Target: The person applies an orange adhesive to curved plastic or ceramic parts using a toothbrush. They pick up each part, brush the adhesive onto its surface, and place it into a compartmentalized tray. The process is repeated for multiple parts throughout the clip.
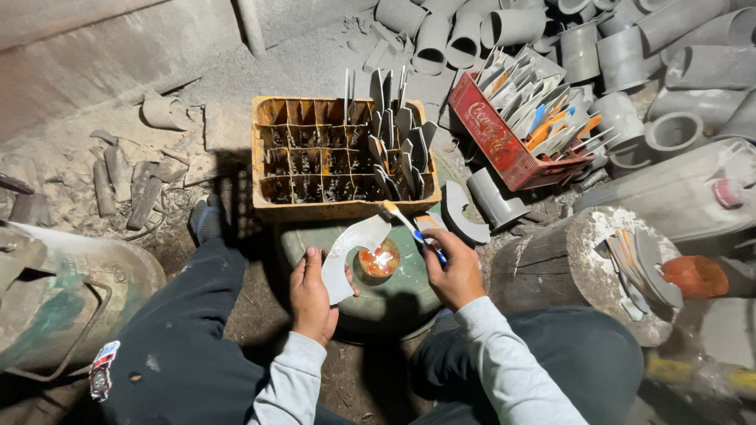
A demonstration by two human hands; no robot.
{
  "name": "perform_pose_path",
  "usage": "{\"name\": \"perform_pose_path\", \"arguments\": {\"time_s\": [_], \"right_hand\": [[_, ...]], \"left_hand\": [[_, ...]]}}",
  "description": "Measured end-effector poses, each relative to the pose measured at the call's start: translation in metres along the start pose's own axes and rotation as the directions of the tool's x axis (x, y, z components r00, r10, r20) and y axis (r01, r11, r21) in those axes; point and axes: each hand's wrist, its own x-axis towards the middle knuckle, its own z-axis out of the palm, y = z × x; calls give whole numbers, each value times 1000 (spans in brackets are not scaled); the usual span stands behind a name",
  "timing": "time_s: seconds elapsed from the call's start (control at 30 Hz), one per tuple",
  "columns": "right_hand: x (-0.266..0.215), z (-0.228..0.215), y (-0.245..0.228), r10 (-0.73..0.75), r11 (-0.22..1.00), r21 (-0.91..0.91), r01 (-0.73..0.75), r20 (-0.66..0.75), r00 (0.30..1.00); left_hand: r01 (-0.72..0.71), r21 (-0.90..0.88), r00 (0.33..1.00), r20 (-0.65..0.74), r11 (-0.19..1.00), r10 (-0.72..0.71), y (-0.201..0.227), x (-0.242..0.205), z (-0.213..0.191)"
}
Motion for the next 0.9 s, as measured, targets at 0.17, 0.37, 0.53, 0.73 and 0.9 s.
{"name": "perform_pose_path", "arguments": {"time_s": [0.17, 0.37, 0.53, 0.73, 0.9], "right_hand": [[-10, -5, -16, -26, 1000, 11, 25, 210, 977], [-7, -7, -25, 57, 997, 40, -70, 258, 965], [-10, -4, -10, 94, 995, -20, -95, 442, 892], [-36, 33, -14, 233, 820, 391, -419, 440, 867], [-63, 72, -43, 298, 579, 552, -600, 542, 786]], "left_hand": [[-62, -23, 998, -34, 998, 61, 3, 3, -5], [-80, 33, 995, -64, 996, 82, -2, 5, -6], [-72, 4, 994, -78, 997, 72, 9, 7, -3], [-77, 34, 996, -38, 996, 79, 10, -1, 3], [-308, 52, 951, 11, 950, 308, -5, -11, 12]]}}
